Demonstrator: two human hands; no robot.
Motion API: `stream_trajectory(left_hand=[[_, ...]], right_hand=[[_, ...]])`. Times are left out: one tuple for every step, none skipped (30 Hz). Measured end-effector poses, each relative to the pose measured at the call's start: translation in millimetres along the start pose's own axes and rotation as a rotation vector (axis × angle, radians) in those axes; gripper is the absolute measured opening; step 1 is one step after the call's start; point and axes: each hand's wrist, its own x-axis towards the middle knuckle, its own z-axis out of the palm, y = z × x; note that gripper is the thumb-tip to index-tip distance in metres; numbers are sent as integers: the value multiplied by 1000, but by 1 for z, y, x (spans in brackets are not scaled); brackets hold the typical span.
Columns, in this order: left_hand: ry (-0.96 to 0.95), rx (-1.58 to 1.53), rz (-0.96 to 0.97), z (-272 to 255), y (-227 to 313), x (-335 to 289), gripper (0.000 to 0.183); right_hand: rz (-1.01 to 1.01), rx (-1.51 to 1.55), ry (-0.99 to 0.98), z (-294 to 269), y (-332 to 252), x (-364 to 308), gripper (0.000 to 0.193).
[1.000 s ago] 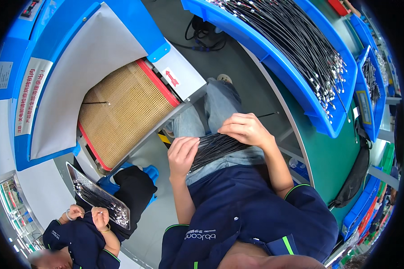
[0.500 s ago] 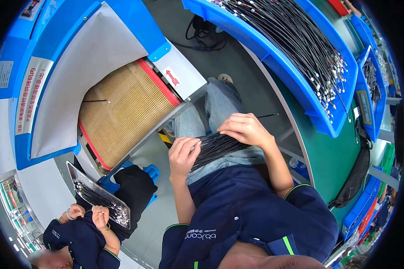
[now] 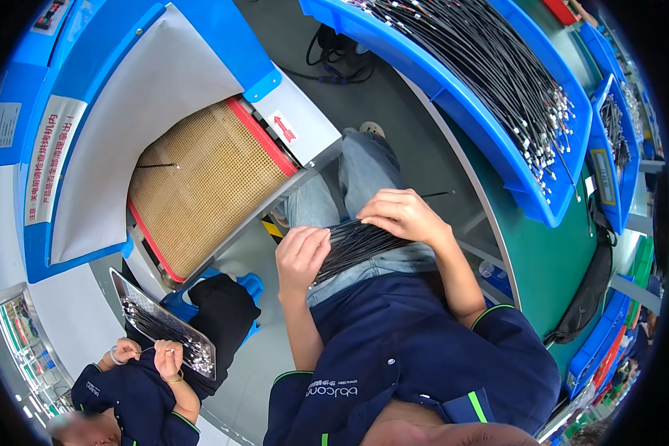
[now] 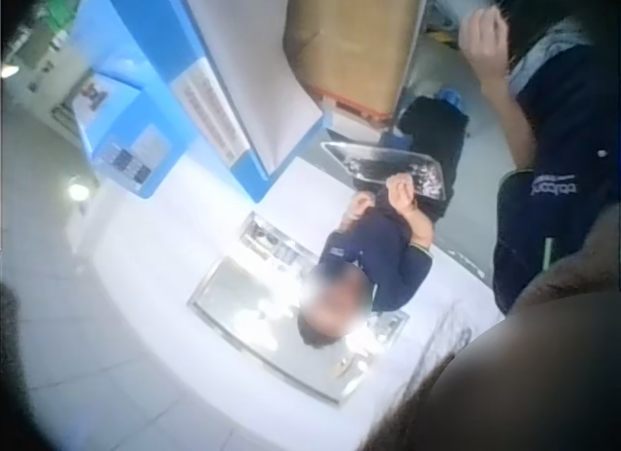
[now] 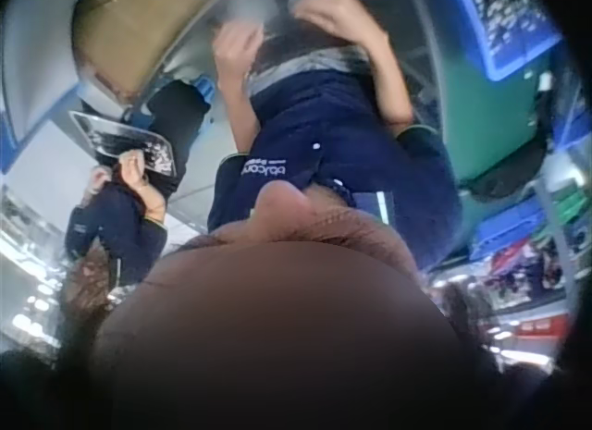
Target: The person repeatedly picks up black cables with white tips from a blue bin and feeds them one by one into a blue machine with a mesh conveyor belt. The cables are processed by the machine and then collected by the person, who places them back into the bin.
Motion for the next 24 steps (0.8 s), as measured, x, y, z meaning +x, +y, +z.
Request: stream_trajectory(left_hand=[[-9,10,-5,-1,0,-1,20],[-22,20,-13,-2,0,-1,19],[-35,23,-15,-3,-1,-1,19],[-47,26,-17,-5,-1,-1,19],[-59,28,-19,-7,-2,-2,19],[-57,43,-25,-10,-4,-3,18],[-55,58,-31,-13,-9,-6,18],[-53,72,-36,-16,-13,-8,18],[-40,81,-53,-20,-16,-10,18],[-27,89,-69,-24,-20,-13,18],[-15,96,-85,-27,-22,-16,18],[-17,103,-114,-32,-24,-18,19],[-10,116,-127,-36,-27,-21,19],[-2,129,-141,-39,-30,-24,20],[5,142,-153,-42,-32,-26,20],[10,139,-172,-45,-32,-27,20],[22,157,-192,-49,-32,-31,19],[36,174,-211,-53,-33,-36,19],[49,192,-231,-57,-33,-41,18],[48,202,-238,-58,-35,-41,17],[47,207,-241,-60,-37,-42,17],[47,212,-245,-61,-39,-42,17],[46,217,-248,-62,-40,-42,17],[57,222,-254,-64,-40,-44,17]], right_hand=[[15,3,-11,1,0,0,9],[34,11,-23,2,0,0,9],[36,11,-29,2,1,0,10],[38,11,-35,3,1,0,10],[39,10,-41,3,1,-1,10],[51,-14,-44,1,2,0,10],[62,-38,-46,-3,2,0,10],[75,-62,-48,-8,3,0,10],[83,-89,-45,-11,5,-1,10],[90,-115,-40,-15,7,-2,10],[100,-143,-36,-20,8,-4,10],[134,-144,-38,-24,8,-4,9],[145,-143,-23,-27,9,-5,9],[155,-142,-7,-30,10,-6,10],[165,-141,9,-33,11,-8,10],[197,-149,3,-37,12,-10,10],[210,-120,16,-37,14,-11,10],[224,-90,28,-37,15,-11,10],[237,-60,39,-37,15,-11,10],[250,-38,52,-39,15,-13,11],[270,-36,64,-41,16,-14,11],[289,-33,77,-42,16,-16,11],[309,-30,89,-43,16,-17,11],[312,-13,91,-44,15,-16,11]])
